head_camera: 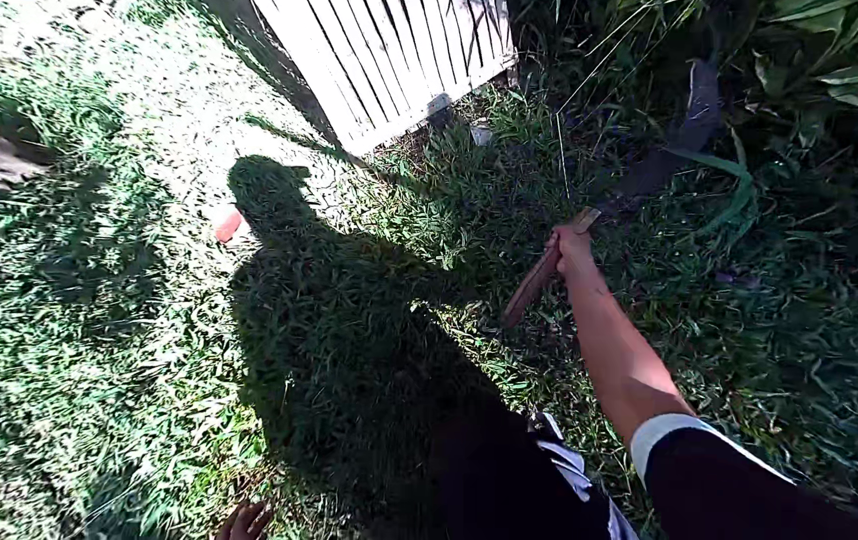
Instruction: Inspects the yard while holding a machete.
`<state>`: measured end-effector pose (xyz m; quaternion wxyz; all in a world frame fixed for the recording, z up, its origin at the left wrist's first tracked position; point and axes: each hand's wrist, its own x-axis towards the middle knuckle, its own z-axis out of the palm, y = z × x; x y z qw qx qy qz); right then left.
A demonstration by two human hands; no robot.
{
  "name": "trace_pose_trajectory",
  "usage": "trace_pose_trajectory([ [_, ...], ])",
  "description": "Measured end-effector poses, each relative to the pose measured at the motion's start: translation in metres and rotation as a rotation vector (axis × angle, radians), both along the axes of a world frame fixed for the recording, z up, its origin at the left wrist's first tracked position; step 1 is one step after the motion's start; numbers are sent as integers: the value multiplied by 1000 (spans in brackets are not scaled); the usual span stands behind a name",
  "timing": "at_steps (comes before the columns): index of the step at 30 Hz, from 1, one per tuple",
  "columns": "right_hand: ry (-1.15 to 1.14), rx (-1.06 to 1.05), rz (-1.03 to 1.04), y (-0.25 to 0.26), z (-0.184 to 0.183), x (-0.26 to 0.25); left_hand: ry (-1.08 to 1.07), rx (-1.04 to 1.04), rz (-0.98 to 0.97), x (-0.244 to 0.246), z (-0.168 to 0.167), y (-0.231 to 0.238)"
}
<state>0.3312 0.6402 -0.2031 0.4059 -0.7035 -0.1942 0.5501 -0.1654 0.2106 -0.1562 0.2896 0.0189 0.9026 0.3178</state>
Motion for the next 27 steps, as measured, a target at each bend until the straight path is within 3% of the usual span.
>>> trace_pose_trajectory([
  [2,-118,-149,510,-77,-46,-29,3,17,24,4,1,1],
  [4,-205,-303,1053,-166,-58,-23,-4,36,31,2,-1,6],
  [6,-229,-374,1280,-222,-52,12,0,30,22,0,-2,1],
  [8,-307,-337,1206,-223,-47,53,0,38,5,0,-8,4],
  [10,-364,-249,949,-183,-16,61,19,59,9,6,-4,9],
  [13,-244,-47,391,-89,19,29,36,95,-11,17,7,27],
  [15,-67,33,77,-42,20,-2,56,101,-38,20,6,35],
  [16,-52,16,80,-44,8,-16,60,94,-47,20,4,35],
  [17,-101,-46,220,-70,-13,-24,65,95,-50,19,2,35],
  [19,-241,-244,794,-162,-45,-6,68,117,-44,16,-6,38],
  [21,-281,-387,1115,-250,-69,40,63,116,-32,12,-10,34],
  [22,-298,-416,1153,-271,-74,63,60,113,-22,9,-10,33],
  [24,-332,-423,1067,-266,-62,95,43,109,-6,10,-12,34],
  [27,-350,-216,642,-187,-26,71,43,109,-7,9,-12,35],
])
